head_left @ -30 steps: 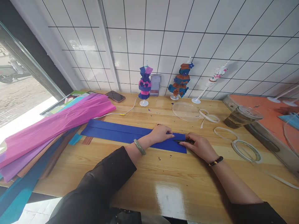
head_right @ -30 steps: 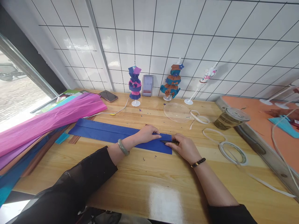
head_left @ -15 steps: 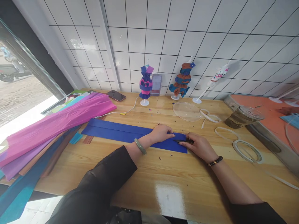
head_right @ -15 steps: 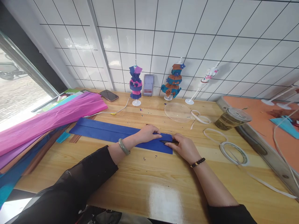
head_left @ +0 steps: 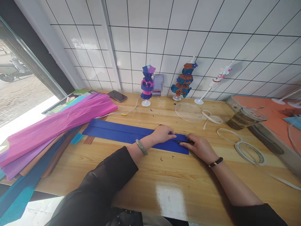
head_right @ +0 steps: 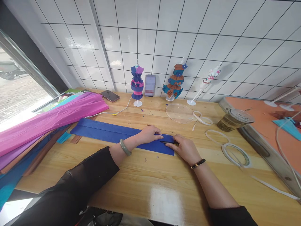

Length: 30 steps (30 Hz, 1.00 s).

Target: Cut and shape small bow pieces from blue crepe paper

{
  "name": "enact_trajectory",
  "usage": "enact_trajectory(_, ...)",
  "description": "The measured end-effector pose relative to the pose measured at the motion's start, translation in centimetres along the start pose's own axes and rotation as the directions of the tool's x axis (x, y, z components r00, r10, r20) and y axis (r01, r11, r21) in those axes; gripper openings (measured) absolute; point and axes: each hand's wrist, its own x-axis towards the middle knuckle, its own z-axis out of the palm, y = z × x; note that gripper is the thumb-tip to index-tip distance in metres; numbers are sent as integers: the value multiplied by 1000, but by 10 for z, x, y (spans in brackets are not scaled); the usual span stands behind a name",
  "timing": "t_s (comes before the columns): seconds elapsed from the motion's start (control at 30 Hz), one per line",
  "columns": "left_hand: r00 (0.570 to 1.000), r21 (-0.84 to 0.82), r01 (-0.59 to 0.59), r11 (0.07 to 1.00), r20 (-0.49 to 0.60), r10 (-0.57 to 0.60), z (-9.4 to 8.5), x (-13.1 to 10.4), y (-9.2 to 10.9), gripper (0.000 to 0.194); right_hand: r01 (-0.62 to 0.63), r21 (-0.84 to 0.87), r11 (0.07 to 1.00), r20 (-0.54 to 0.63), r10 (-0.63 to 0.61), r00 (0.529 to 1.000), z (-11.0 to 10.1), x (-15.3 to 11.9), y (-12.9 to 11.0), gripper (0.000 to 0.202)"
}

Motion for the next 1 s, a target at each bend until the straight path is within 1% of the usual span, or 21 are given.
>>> enact_trajectory(0.4, 1000, 3, -1, 1000, 12, 1, -3, -1, 2, 26, 7, 13, 1000, -2, -7, 1000, 0, 3, -4, 33)
enact_trajectory(0.73, 1000, -1, -3, 1000, 15, 3, -3, -2, 2, 27, -3, 15, 1000, 20, 3, 1000, -1, 3, -5, 34)
enact_trajectory(1.0, 1000, -8, -7, 1000, 17, 7, -4, -1, 2, 26, 16, 7, 1000, -1, -16, 1000, -1, 3, -5, 34)
